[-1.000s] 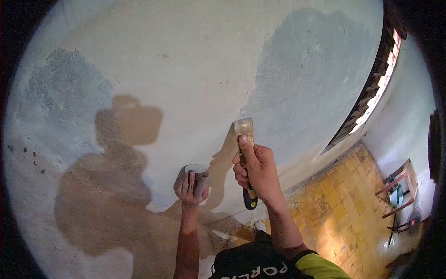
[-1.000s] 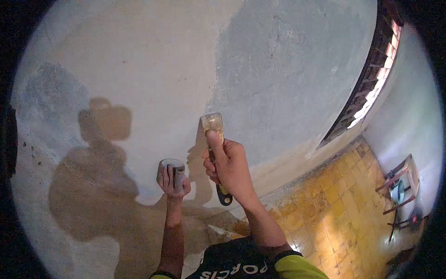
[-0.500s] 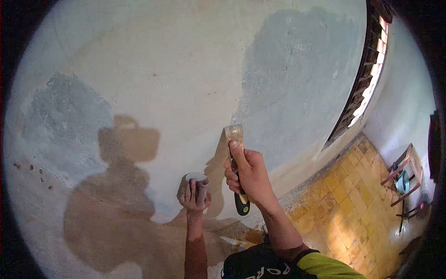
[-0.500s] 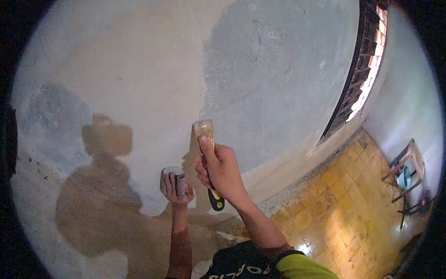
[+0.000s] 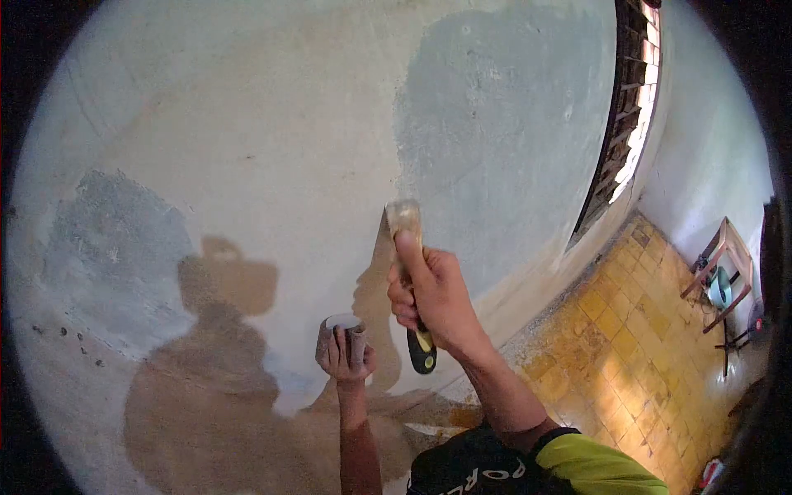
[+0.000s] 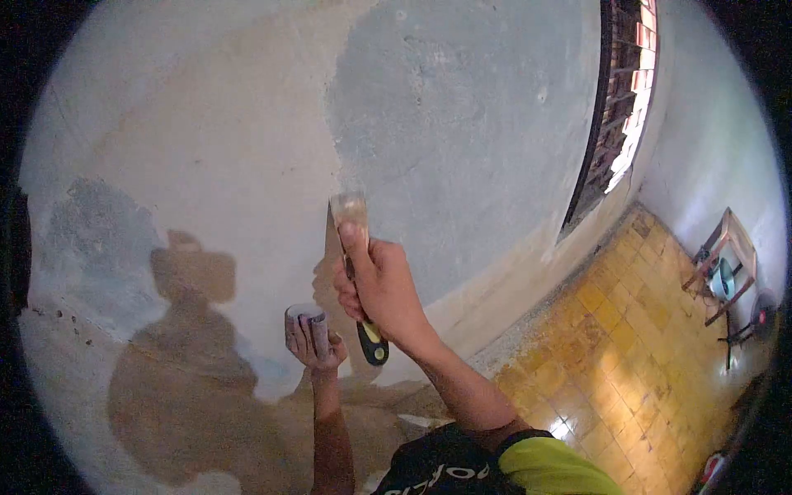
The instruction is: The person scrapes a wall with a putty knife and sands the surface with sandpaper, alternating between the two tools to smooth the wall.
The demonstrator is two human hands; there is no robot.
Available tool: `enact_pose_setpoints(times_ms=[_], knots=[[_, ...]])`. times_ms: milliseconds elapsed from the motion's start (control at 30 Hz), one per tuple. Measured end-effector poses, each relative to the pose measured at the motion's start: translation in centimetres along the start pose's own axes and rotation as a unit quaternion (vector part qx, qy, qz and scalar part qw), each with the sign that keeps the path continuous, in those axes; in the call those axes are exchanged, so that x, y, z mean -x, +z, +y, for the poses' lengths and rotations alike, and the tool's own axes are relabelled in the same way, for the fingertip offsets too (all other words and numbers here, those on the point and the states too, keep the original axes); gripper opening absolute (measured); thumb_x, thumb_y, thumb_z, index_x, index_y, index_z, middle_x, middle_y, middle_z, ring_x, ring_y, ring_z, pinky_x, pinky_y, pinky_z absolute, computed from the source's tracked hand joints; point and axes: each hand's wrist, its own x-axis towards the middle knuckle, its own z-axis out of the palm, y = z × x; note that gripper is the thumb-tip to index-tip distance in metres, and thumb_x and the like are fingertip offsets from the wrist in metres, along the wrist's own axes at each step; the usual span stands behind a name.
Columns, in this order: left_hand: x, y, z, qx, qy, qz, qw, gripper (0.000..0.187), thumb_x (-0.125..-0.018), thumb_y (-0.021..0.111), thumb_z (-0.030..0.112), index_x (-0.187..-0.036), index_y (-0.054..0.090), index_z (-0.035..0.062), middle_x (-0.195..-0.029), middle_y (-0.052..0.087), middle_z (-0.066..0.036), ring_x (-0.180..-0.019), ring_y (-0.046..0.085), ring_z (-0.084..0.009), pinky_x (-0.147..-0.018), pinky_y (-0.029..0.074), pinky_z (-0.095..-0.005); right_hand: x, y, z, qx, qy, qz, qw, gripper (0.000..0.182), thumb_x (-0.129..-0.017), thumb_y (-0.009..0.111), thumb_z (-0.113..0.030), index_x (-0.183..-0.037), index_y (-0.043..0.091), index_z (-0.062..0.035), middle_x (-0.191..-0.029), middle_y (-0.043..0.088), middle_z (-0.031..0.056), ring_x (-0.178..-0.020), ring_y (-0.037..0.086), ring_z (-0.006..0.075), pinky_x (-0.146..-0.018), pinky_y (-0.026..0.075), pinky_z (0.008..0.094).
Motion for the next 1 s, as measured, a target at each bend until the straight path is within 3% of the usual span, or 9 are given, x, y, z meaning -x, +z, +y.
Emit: enact_pose_setpoints(times_ms=[100,200,300,400,467,533,567,700,1000], knots=[[-0.9,0.0,0.1,0.035,0.002,0.031,0.999,0.043,-0.094,0.046,0.019,-0.135,0.05,0.0064,-0.143,0.046,-0.021,-0.131,0.044,-0.0453,-0.1,0.04,-0.0613,0.2,-0.8,1.0,0.023,0.032,-0.003,0.999,0.049,-0.102,0.047,-0.044,-0.075,0.051,-0.0032,-0.051,0.041,-0.0006,-0.039,0.04,0.0097,-0.036,0.033,0.0259],[-0.5,-0.2,0.1,0.024,0.0,0.02,1.0,0.044,-0.095,0.047,0.018,-0.136,0.05,0.0063,-0.142,0.047,-0.021,-0.13,0.044,-0.0453,-0.1,0.04,-0.0614,-0.8,-1.5,-0.2,0.035,-0.019,-0.041,0.998,0.05,-0.103,0.046,-0.043,-0.075,0.054,-0.002,-0.052,0.05,0.004,-0.041,0.053,0.0143,-0.038,0.041,0.0272],[-1.2,-0.1,0.0,0.019,0.002,0.029,0.999,0.045,-0.096,0.046,0.021,-0.138,0.049,0.0053,-0.142,0.047,-0.021,-0.129,0.045,-0.0456,-0.1,0.04,-0.0609,-1.1,-2.1,-0.6,0.056,-0.052,-0.091,0.993,0.052,-0.103,0.044,-0.041,-0.077,0.058,0.0014,-0.061,0.063,0.0136,-0.053,0.067,0.022,-0.043,0.052,0.0291],[-1.0,0.1,-0.1,0.032,0.01,0.023,0.999,0.046,-0.096,0.044,0.022,-0.137,0.049,0.0034,-0.142,0.047,-0.022,-0.128,0.046,-0.0456,-0.1,0.04,-0.0599,-0.2,-1.6,0.7,0.07,-0.049,-0.077,0.993,0.05,-0.103,0.045,-0.039,-0.077,0.058,0.0013,-0.063,0.064,0.0138,-0.048,0.062,0.0186,-0.039,0.047,0.0264],[-1.3,-0.4,0.1,0.021,0.018,0.039,0.999,0.045,-0.097,0.043,0.024,-0.135,0.051,0.0029,-0.141,0.048,-0.022,-0.128,0.047,-0.0439,-0.1,0.041,-0.0587,-0.5,-1.8,-0.6,0.098,0.004,-0.086,0.991,0.05,-0.104,0.042,-0.04,-0.087,0.06,0.004,-0.062,0.06,0.0069,-0.046,0.056,0.0125,-0.04,0.042,0.0258],[0.1,-0.1,-0.3,0.01,0.013,0.027,1.0,0.044,-0.097,0.043,0.024,-0.135,0.052,0.003,-0.141,0.048,-0.023,-0.128,0.047,-0.0437,-0.099,0.04,-0.0586,-0.9,-0.9,-1.2,-0.045,-0.03,-0.094,0.994,0.047,-0.104,0.043,-0.039,-0.096,0.059,0.0038,-0.059,0.049,0.0004,-0.041,0.047,0.0086,-0.035,0.036,0.0244],[0.6,0.3,-0.3,-0.001,0.005,0.019,1.0,0.043,-0.097,0.043,0.024,-0.134,0.052,0.0031,-0.141,0.049,-0.023,-0.128,0.047,-0.0434,-0.099,0.04,-0.0584,-1.2,-0.5,-1.1,-0.009,-0.061,-0.074,0.995,0.044,-0.104,0.042,-0.039,-0.096,0.056,0.0018,-0.059,0.04,-0.0018,-0.039,0.042,0.0076,-0.034,0.033,0.0244],[-0.8,0.1,-0.2,0.019,0.011,0.035,0.999,0.043,-0.097,0.043,0.023,-0.135,0.051,0.0037,-0.141,0.049,-0.024,-0.128,0.047,-0.0437,-0.099,0.04,-0.0583,-0.4,-0.7,0.6,-0.006,-0.018,-0.061,0.998,0.045,-0.104,0.041,-0.042,-0.087,0.05,-0.0012,-0.057,0.041,-0.0007,-0.038,0.042,0.0081,-0.034,0.033,0.0246],[-0.5,-0.1,0.2,0.003,-0.003,0.016,1.0,0.045,-0.096,0.045,0.021,-0.139,0.047,0.0063,-0.142,0.048,-0.022,-0.128,0.047,-0.0449,-0.101,0.038,-0.059,-0.4,-0.6,0.1,0.02,-0.008,-0.016,1.0,0.047,-0.102,0.045,-0.045,-0.087,0.052,-0.0018,-0.053,0.038,-0.0022,-0.036,0.039,0.0082,-0.031,0.03,0.0245]])
